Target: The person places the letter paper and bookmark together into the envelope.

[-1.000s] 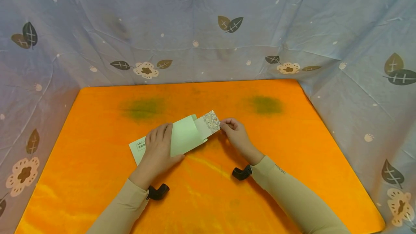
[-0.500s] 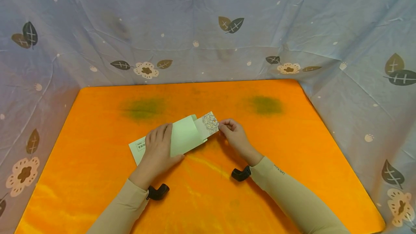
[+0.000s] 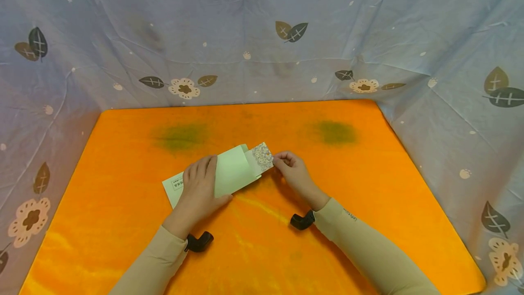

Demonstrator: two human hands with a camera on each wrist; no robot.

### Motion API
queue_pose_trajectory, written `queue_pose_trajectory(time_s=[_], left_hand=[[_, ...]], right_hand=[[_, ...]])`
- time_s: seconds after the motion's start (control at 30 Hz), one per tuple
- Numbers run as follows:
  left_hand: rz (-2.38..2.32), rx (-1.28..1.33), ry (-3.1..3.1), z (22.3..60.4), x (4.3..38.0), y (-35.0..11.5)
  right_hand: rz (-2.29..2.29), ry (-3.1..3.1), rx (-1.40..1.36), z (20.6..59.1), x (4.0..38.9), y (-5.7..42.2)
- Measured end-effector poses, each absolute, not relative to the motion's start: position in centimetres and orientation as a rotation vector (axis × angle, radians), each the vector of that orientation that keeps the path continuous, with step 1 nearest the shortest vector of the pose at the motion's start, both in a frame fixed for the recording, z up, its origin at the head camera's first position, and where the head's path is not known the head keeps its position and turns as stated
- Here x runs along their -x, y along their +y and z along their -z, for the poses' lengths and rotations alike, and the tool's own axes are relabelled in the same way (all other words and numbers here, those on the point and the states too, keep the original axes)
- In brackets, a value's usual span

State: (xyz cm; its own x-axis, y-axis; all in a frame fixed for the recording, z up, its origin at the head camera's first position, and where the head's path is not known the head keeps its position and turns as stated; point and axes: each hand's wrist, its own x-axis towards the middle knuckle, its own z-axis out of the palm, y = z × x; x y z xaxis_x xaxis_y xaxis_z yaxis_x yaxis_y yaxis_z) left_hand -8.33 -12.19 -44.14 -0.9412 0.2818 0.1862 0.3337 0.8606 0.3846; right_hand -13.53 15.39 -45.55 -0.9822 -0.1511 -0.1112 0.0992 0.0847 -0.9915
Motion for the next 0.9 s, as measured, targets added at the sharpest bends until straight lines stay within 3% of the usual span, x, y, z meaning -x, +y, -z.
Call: queue_pose_trajectory(time_s=[0.9], left_hand=[[0.628,0.483,-2.923,44.30,8.24,-12.02]], right_hand=[[2.067,2.116,0.073,45.50,13.01,14.63]])
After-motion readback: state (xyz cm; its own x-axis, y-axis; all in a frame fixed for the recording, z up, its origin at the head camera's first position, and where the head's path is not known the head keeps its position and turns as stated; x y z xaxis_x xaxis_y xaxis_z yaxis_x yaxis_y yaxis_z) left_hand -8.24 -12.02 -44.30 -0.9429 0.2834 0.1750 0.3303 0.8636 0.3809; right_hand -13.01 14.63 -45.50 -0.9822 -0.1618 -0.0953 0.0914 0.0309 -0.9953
